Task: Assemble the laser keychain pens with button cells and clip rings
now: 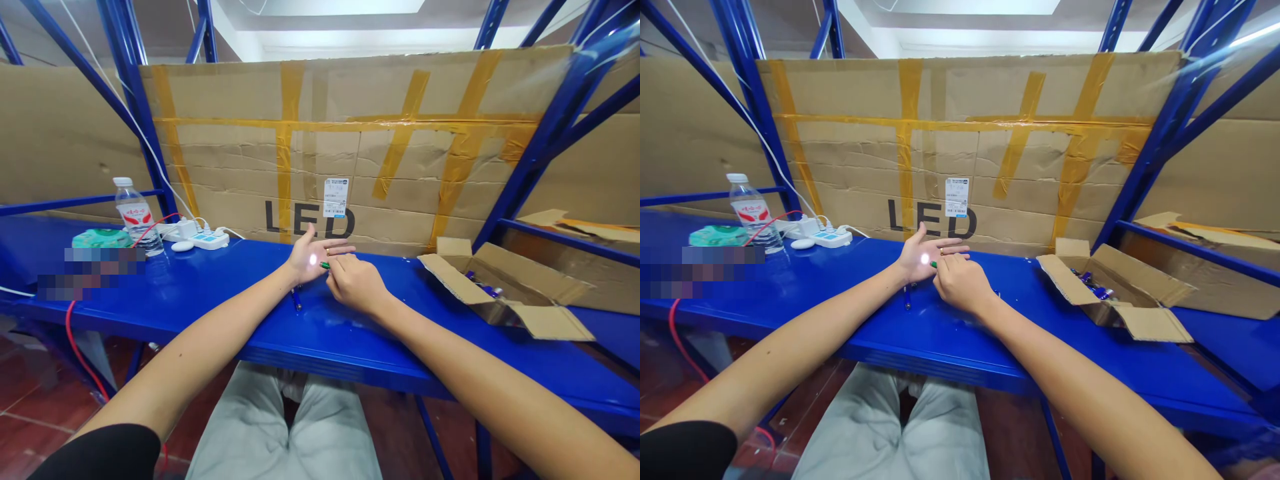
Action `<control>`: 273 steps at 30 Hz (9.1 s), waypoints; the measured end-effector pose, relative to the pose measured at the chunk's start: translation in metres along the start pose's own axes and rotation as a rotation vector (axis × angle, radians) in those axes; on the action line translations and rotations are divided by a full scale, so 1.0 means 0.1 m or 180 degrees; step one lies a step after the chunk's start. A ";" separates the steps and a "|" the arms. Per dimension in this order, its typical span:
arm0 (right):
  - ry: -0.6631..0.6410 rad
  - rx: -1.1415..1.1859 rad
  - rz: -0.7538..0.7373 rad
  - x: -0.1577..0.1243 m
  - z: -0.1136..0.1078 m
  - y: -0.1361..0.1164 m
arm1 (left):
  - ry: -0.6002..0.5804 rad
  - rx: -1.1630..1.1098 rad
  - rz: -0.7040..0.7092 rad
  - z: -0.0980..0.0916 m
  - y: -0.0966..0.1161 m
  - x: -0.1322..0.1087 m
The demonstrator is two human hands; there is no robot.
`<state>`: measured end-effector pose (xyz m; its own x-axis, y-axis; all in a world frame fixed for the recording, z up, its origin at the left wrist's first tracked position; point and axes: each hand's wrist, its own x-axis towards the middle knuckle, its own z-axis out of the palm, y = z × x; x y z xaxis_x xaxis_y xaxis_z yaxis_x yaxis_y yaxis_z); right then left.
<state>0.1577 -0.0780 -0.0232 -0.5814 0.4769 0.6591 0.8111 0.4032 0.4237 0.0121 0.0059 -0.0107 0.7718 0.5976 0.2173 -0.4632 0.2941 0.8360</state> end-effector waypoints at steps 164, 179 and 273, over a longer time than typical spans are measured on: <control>-0.0958 0.1569 -0.1276 0.05 0.04 -0.29 | -0.0168 0.4622 -0.2200 -0.33 0.49 -0.21; -0.1147 0.2870 0.0338 -0.03 -0.24 0.27 | -0.0361 0.4744 -0.1988 -0.02 0.33 -0.20; -0.0962 0.2299 0.1351 -0.17 0.04 0.94 | -0.0879 0.5444 -0.0240 0.38 -0.26 -0.12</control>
<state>0.2431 -0.0452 0.0029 -0.3158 0.8427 0.4361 0.7832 0.4910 -0.3815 0.0318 -0.0372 -0.0158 0.8985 0.4324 0.0761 0.3813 -0.8545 0.3528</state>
